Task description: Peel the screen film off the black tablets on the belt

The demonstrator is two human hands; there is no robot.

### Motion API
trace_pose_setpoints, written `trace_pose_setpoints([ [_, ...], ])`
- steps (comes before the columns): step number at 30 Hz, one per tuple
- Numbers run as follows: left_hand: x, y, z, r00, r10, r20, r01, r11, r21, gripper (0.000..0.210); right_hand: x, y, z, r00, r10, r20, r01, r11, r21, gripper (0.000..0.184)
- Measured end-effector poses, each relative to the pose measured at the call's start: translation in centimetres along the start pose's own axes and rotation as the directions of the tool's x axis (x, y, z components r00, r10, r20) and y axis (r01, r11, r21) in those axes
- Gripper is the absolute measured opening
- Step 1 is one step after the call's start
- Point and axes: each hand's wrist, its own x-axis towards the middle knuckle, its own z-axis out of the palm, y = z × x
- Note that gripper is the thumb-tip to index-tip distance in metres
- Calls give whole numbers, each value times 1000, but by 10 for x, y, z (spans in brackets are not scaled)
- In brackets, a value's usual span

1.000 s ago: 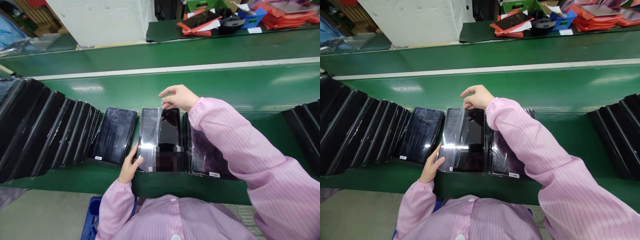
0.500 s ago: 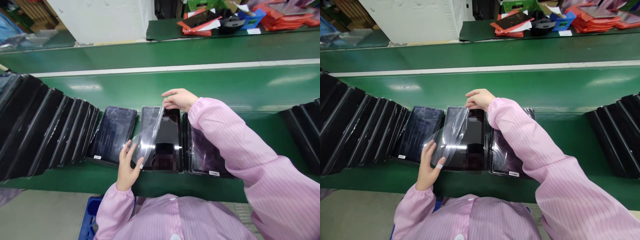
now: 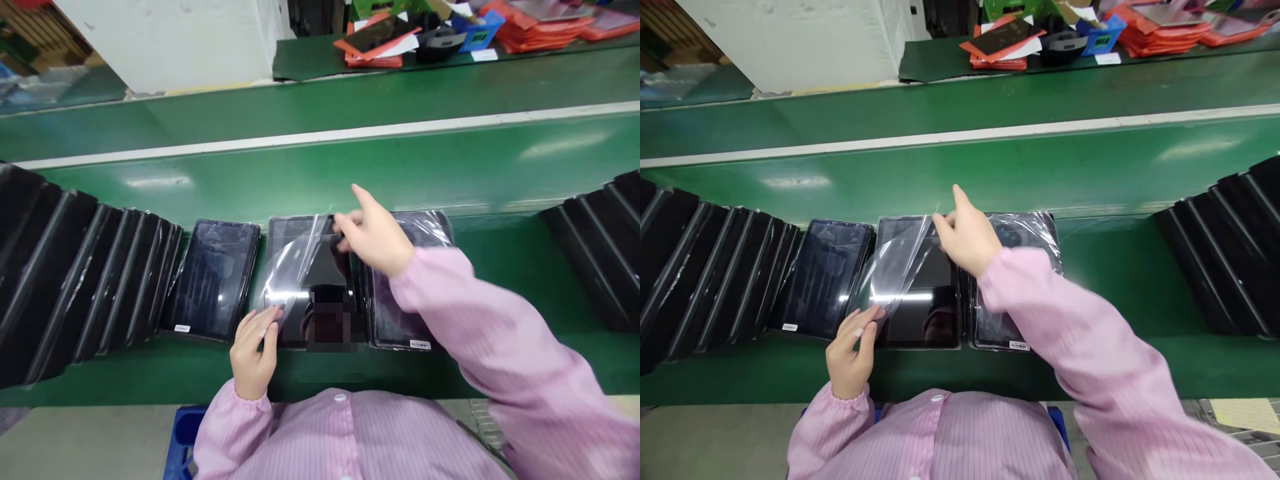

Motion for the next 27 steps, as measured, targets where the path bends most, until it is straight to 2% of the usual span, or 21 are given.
trace_pose_setpoints([
  [1,-1,0,2,999,-35,-12,34,999,-39,31,-27,6,-3,990,-138,-41,121,952,-281,61],
  [2,-2,-1,3,997,-71,-18,69,995,-74,31,-55,14,-3,968,-250,5,219,836,-504,54],
  [3,-3,-2,4,994,-105,-24,102,990,-102,31,-82,22,-2,930,-341,136,349,701,-622,54],
  [5,-6,-4,6,984,-175,-42,167,976,-142,31,-126,41,5,793,-398,462,609,486,-626,66],
  [7,-6,-5,8,972,-222,-71,208,964,-167,30,-152,56,14,724,-366,584,690,387,-612,66],
  [8,-6,-5,9,970,-229,-87,212,962,-172,30,-159,61,18,716,-353,602,698,361,-619,63],
  [12,-5,-5,11,968,-224,-111,209,969,-132,29,-166,74,21,741,-352,571,669,314,-674,59],
  [16,-4,-4,12,967,-218,-131,205,973,-107,28,-175,82,10,764,-319,560,642,289,-711,69],
  [19,-4,-5,13,963,-226,-147,215,973,-88,29,-186,87,0,773,-336,538,626,264,-734,68],
  [24,-5,-8,15,963,-217,-159,206,975,-86,30,-191,89,-2,738,-405,540,661,274,-699,60],
  [27,-5,-8,15,962,-214,-172,201,975,-91,30,-185,87,7,744,-389,544,657,273,-703,61],
])
